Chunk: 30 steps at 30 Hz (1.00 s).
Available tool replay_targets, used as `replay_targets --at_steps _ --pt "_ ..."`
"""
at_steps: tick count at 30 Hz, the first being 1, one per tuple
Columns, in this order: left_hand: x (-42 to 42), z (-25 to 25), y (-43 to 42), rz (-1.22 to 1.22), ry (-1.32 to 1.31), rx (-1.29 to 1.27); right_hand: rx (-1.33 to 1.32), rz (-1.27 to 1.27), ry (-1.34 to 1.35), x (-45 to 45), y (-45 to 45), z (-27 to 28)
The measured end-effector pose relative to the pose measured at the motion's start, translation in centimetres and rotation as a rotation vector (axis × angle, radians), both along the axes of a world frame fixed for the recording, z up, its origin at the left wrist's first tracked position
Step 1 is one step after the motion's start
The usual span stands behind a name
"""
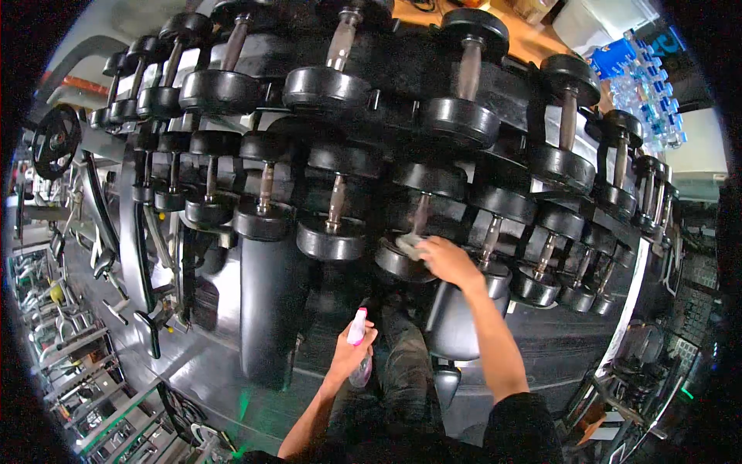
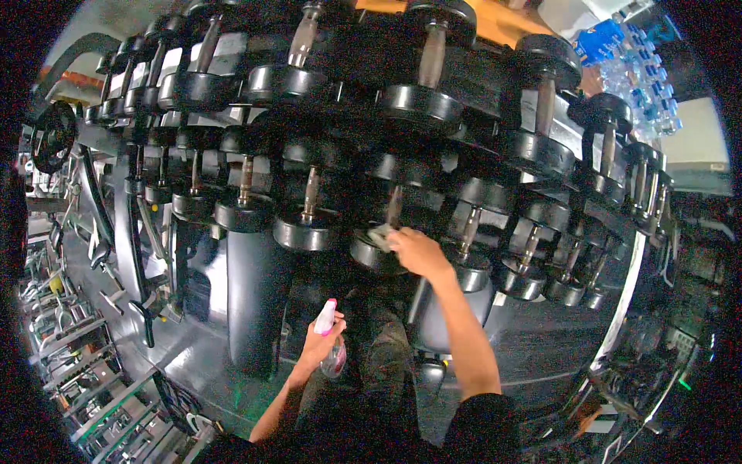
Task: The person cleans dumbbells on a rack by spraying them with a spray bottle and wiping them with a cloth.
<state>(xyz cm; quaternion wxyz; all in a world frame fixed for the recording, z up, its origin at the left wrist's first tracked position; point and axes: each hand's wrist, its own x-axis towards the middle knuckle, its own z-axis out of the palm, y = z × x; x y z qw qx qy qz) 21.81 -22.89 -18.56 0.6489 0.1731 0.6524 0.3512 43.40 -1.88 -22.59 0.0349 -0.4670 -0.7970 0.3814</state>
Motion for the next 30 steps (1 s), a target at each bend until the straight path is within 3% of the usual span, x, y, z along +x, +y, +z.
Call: replay_targets --at_steps 2,6,8,10,14,16,18,20,22,23,26,28,30 --pt "-0.1 0.2 0.1 0.012 0.0 0.006 -0.07 -0.048 -0.151 3.6 -0.2 0.4" --pt "-0.6 -0.4 -0.3 0.025 0.004 0.009 -0.087 -0.243 -0.116 4.0 -2.6 -0.1" --pt "-1.0 -0.6 -0.4 0.016 0.002 -0.003 0.328 -0.272 0.242 0.2 -4.8 -0.5" --pt "-1.0 -0.6 -0.9 0.006 -0.01 -0.023 0.614 0.212 -0.03 -2.3 -5.0 -0.8" --pt "-1.5 -0.4 -0.2 -0.055 0.084 0.039 0.74 0.386 -0.06 -6.1 -3.5 -1.7" --pt "-1.6 -0.7 0.0 -0.091 0.067 -0.058 0.781 0.595 -0.267 -8.8 -3.9 -3.2" --pt "-1.0 -0.2 0.7 -0.134 0.105 -0.015 0.673 0.916 -0.552 -11.8 -4.6 -5.5" --pt "-0.7 0.6 1.3 -0.207 0.186 0.056 0.587 0.996 -0.796 -15.0 -5.3 -7.4" --pt "-0.1 1.4 1.7 -0.194 0.13 0.036 0.608 1.099 -1.045 -17.9 -6.6 -14.6" --pt "0.1 1.5 1.7 -0.169 0.08 0.016 0.537 1.099 -1.114 -18.3 -6.7 -13.6" --pt "0.1 0.7 1.3 -0.191 0.093 0.04 0.422 0.921 -0.957 -16.2 -5.4 -5.9" --pt "0.0 0.4 0.8 -0.177 0.082 0.047 0.565 0.741 -0.771 -13.1 -5.5 -2.6" --pt "0.0 0.1 0.6 -0.156 0.064 0.044 0.602 0.515 -0.34 -8.8 -5.2 -1.7"
